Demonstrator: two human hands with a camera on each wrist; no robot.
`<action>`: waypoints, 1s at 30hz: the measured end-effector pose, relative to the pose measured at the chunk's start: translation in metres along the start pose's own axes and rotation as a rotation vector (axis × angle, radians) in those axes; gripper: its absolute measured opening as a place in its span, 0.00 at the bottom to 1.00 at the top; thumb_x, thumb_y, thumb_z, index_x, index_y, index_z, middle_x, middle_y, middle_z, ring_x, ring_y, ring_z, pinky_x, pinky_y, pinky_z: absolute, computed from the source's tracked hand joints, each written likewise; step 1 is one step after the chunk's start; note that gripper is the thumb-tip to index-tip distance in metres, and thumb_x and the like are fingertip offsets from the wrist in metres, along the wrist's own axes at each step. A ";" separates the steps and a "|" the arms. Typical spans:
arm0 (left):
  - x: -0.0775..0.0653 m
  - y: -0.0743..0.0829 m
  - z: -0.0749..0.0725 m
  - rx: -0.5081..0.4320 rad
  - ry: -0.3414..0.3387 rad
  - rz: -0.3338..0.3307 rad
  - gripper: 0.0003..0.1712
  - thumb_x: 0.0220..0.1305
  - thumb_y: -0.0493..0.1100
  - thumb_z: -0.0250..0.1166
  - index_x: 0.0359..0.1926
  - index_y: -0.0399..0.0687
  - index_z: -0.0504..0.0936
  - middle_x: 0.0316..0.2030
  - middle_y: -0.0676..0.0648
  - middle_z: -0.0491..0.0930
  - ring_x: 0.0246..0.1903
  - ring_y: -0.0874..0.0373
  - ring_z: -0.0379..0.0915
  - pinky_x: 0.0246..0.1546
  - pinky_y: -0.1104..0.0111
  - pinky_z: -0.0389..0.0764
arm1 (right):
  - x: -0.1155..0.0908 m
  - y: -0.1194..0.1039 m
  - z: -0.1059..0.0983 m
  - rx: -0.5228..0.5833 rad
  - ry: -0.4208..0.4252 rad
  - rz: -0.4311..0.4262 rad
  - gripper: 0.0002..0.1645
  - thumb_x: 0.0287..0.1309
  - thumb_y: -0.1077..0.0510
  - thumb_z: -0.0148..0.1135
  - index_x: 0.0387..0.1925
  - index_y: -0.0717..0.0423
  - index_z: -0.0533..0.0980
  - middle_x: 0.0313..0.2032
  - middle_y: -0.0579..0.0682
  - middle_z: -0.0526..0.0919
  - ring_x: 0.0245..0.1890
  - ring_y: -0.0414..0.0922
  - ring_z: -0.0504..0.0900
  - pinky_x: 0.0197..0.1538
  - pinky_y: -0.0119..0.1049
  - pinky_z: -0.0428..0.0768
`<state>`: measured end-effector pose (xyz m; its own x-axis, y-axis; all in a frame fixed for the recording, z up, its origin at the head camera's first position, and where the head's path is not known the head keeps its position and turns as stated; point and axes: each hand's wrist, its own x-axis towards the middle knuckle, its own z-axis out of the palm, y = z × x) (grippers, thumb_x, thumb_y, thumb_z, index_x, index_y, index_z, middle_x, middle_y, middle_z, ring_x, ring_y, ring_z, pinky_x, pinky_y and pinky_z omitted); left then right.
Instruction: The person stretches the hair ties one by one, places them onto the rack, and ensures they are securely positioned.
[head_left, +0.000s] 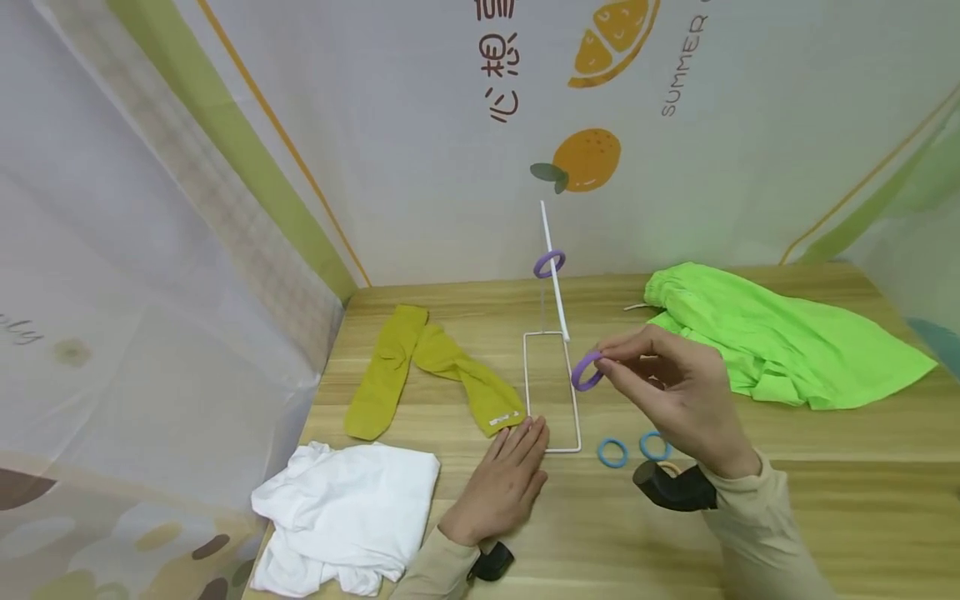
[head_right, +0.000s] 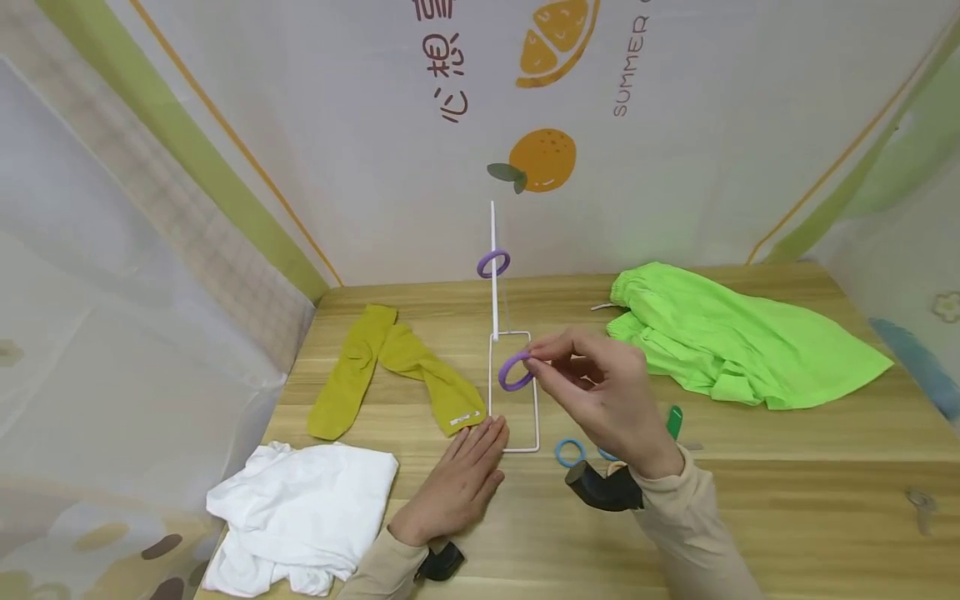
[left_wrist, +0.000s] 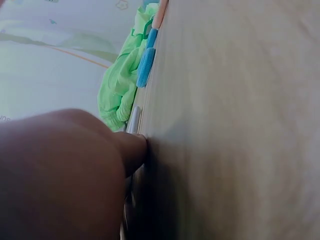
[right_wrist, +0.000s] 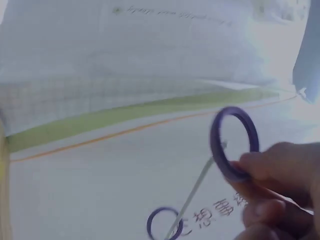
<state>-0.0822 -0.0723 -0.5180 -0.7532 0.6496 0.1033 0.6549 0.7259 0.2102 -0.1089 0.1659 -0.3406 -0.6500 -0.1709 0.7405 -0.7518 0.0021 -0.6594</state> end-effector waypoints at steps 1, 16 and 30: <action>0.000 0.000 0.000 -0.003 0.002 0.004 0.33 0.82 0.49 0.46 0.79 0.39 0.57 0.80 0.43 0.55 0.80 0.49 0.48 0.78 0.51 0.56 | 0.003 -0.002 0.003 0.046 0.030 -0.028 0.08 0.53 0.83 0.64 0.34 0.74 0.81 0.40 0.54 0.90 0.38 0.42 0.91 0.38 0.29 0.87; 0.001 0.002 -0.002 0.010 -0.040 -0.022 0.33 0.82 0.50 0.44 0.80 0.42 0.55 0.81 0.46 0.52 0.81 0.52 0.46 0.79 0.53 0.55 | 0.022 0.030 0.022 0.014 0.149 0.009 0.11 0.62 0.68 0.69 0.32 0.76 0.79 0.40 0.46 0.88 0.40 0.39 0.89 0.40 0.30 0.88; 0.002 0.000 0.002 -0.011 -0.005 -0.009 0.34 0.82 0.50 0.47 0.80 0.40 0.56 0.80 0.44 0.55 0.80 0.50 0.48 0.78 0.52 0.56 | 0.034 0.056 0.029 -0.036 0.262 0.071 0.04 0.56 0.79 0.66 0.31 0.78 0.77 0.39 0.39 0.88 0.36 0.36 0.87 0.39 0.26 0.87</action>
<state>-0.0837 -0.0705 -0.5196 -0.7585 0.6444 0.0968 0.6476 0.7290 0.2217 -0.1696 0.1314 -0.3566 -0.7042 0.0920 0.7040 -0.7038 0.0412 -0.7093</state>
